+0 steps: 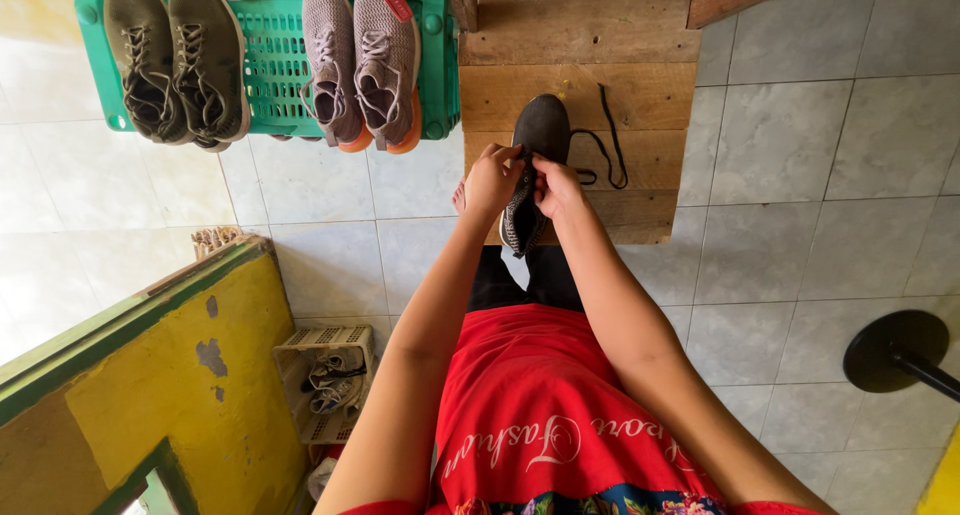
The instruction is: The person unlaces a gray sneaker placed on a wooden stool, removes the laces, then re-laces the same shoe by threading the laces through the eyelets and tying them. The person repeats the process on a second dark shoe.
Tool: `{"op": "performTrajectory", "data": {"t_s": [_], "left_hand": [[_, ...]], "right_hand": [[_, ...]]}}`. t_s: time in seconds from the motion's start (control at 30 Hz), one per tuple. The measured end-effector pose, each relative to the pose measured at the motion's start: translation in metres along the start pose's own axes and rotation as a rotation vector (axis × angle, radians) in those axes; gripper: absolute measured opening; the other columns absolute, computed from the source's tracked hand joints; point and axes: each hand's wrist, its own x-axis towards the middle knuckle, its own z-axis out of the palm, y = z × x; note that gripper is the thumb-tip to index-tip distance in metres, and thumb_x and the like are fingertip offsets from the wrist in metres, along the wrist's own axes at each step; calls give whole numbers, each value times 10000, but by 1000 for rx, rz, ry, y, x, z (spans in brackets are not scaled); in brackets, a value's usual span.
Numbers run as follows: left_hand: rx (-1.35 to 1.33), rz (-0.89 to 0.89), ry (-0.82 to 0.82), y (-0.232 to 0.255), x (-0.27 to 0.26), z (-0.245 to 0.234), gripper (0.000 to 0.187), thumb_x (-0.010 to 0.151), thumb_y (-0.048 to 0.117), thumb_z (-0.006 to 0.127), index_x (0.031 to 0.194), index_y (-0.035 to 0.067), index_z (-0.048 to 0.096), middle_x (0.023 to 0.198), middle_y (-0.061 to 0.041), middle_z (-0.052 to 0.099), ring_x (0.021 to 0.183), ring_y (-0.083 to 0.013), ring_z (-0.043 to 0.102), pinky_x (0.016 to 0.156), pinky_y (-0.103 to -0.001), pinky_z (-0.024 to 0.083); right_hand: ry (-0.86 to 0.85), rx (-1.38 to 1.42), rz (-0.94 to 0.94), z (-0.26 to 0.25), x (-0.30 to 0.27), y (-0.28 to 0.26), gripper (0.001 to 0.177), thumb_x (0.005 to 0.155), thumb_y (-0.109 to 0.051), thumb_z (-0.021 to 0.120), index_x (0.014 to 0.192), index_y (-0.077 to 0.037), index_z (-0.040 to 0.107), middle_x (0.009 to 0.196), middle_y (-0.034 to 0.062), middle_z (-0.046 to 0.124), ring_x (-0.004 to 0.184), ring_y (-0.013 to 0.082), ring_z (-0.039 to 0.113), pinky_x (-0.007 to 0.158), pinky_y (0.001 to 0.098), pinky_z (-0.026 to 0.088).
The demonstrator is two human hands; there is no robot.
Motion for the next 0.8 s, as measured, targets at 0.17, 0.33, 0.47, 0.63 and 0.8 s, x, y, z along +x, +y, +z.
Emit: {"op": "performTrajectory", "data": {"t_s": [0.17,0.33,0.47,0.63,0.8], "left_hand": [[3,-17,43,10,-4,-3,289,879,252,738,1150,158,775,1040,-36,697,808,-206,709,707,-375,536],[26,-7,73,11,-2,-7,189,938,249,702,1083,173,795,993,-33,713,810,-207,721,711,-378,552],[173,206,97,9,5,-8,107,935,210,698,995,138,749,934,-53,696,822,-259,693,691,-409,548],[517,546,16,5,24,-5,109,853,139,690,923,90,622,957,-78,651,973,-288,688,690,-406,568],[405,464,-4,4,31,-7,262,807,198,734,970,55,586,950,-133,640,918,-319,674,671,-406,566]], "right_hand": [[-16,110,65,2,0,3,202,886,-309,788,822,-236,611,720,-109,481,701,74,465,629,277,353],[9,-53,-112,8,-20,2,99,850,-290,790,942,-266,763,717,-124,549,665,58,444,598,276,303],[28,-61,-119,10,-20,2,124,848,-272,797,970,-265,779,740,-122,563,677,59,442,613,282,320],[42,-77,-122,9,-12,3,110,864,-257,815,953,-218,764,743,-103,565,678,68,448,613,280,309],[46,-248,-347,14,-41,-4,153,825,-261,764,961,-193,747,779,-93,639,722,71,523,634,253,407]]}}
